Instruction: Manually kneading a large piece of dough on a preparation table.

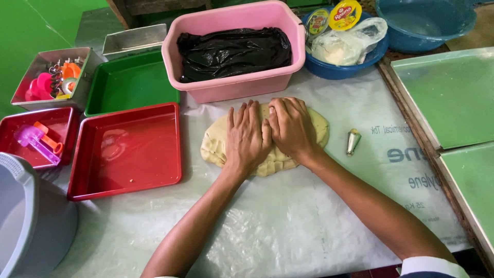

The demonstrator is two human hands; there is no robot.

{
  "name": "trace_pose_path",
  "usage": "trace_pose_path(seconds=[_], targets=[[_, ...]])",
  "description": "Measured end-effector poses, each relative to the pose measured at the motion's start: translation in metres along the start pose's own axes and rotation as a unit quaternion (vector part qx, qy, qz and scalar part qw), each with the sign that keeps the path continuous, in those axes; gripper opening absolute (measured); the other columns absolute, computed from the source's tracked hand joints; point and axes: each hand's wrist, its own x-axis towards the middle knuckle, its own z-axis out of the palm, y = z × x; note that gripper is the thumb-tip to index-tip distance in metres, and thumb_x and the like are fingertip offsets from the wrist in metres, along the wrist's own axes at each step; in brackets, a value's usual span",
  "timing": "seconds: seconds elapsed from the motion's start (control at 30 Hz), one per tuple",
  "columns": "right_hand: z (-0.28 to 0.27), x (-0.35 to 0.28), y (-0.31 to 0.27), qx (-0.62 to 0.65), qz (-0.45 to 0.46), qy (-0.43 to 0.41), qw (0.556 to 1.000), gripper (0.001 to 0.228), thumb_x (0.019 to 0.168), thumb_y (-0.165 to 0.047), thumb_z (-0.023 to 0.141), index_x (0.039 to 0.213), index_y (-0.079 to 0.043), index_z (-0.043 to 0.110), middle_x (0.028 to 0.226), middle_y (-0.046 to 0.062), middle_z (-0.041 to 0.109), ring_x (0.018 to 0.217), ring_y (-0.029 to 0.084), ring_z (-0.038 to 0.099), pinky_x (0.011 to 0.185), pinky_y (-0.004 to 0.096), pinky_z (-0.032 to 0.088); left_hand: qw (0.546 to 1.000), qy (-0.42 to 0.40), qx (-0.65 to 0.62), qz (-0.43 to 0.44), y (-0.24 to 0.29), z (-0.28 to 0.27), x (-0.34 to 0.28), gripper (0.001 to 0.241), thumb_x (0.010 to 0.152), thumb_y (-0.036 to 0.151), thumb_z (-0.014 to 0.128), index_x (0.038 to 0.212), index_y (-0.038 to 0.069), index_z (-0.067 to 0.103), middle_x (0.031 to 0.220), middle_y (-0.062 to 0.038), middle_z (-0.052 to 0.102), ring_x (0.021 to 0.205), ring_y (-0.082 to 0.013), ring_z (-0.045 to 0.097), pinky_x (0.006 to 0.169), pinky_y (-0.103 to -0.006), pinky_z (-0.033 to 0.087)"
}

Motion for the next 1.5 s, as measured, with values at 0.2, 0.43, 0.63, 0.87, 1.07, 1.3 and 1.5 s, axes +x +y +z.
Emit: trace_pose_path(seconds=[0.2, 0.43, 0.63, 0.87, 1.07, 1.3, 1.5], targets=[[0.035, -0.005, 0.042, 0.051, 0.022, -0.082, 0.995, 0.027, 0.095, -0.024, 0.059, 0.115, -0.006, 0.063, 0.094, 0.019, 0.073, 0.096, 0.042, 0.071, 0.087, 0.054, 0.052, 0.997, -0.068, 0.003, -0.04, 0.001, -0.003, 0.003, 0.066, 0.095, 0.041, 0.034, 0.145, 0.001, 0.05, 0.143, -0.024, 0.058, 0.14, -0.0379, 0.05, 0.119, -0.0586, 0.029], [-0.017, 0.061, -0.006, 0.572, 0.313, -0.029, 0.757, 0.045, 0.099, -0.05, 0.044, 0.116, -0.015, 0.067, 0.113, 0.007, 0.077, 0.112, 0.01, 0.069, 0.107, 0.032, 0.048, 0.998, -0.053, 0.012, -0.024, -0.003, 0.002, 0.004, 0.075, 0.096, 0.055, 0.04, 0.146, -0.001, 0.045, 0.142, -0.023, 0.055, 0.14, -0.0358, 0.049, 0.12, -0.059, 0.026], [0.008, 0.034, -0.021, 0.586, 0.309, 0.019, 0.749, 0.037, 0.102, -0.032, 0.044, 0.112, -0.003, 0.065, 0.103, 0.018, 0.076, 0.109, 0.024, 0.072, 0.104, 0.033, 0.049, 0.996, -0.069, -0.032, -0.038, 0.0, -0.008, 0.004, 0.066, 0.103, 0.043, 0.034, 0.149, -0.004, 0.037, 0.145, -0.027, 0.051, 0.141, -0.0382, 0.047, 0.122, -0.0565, 0.024], [0.003, 0.027, -0.026, 0.441, 0.209, -0.092, 0.868, 0.038, 0.104, -0.04, 0.045, 0.126, -0.015, 0.065, 0.121, 0.013, 0.069, 0.124, 0.028, 0.061, 0.11, 0.043, 0.042, 0.914, 0.024, -0.366, -0.175, -0.033, 0.021, 0.015, 0.037, 0.098, 0.032, 0.048, 0.119, 0.007, 0.065, 0.119, -0.02, 0.071, 0.123, -0.0372, 0.063, 0.117, -0.0535, 0.031], [0.034, 0.022, -0.018, 0.156, 0.097, -0.194, 0.964, 0.047, 0.096, -0.028, 0.052, 0.137, -0.007, 0.052, 0.131, 0.02, 0.059, 0.132, 0.037, 0.05, 0.116, 0.049, 0.03, 0.885, 0.06, -0.373, -0.273, -0.04, 0.002, 0.033, 0.025, 0.099, 0.035, 0.05, 0.109, 0.017, 0.063, 0.11, -0.015, 0.072, 0.117, -0.0364, 0.065, 0.105, -0.0499, 0.044], [0.009, 0.029, -0.044, -0.021, 0.044, -0.314, 0.948, 0.089, 0.074, -0.033, 0.059, 0.152, 0.006, 0.041, 0.164, 0.031, 0.026, 0.155, 0.044, 0.018, 0.124, 0.058, 0.009, 0.942, -0.11, -0.182, -0.26, -0.049, -0.006, 0.033, 0.061, 0.106, 0.061, 0.031, 0.12, 0.01, 0.062, 0.113, -0.026, 0.071, 0.121, -0.0435, 0.062, 0.11, -0.0553, 0.041], [0.018, 0.02, -0.04, -0.054, 0.024, -0.316, 0.947, 0.096, 0.076, -0.051, 0.063, 0.148, 0.01, 0.042, 0.166, 0.03, 0.021, 0.156, 0.042, 0.012, 0.125, 0.057, 0.007, 0.931, -0.19, -0.159, -0.267, -0.042, -0.016, 0.04, 0.082, 0.1, 0.074, 0.019, 0.129, 0.01, 0.061, 0.12, -0.026, 0.07, 0.129, -0.041, 0.059, 0.115, -0.0533, 0.037]])
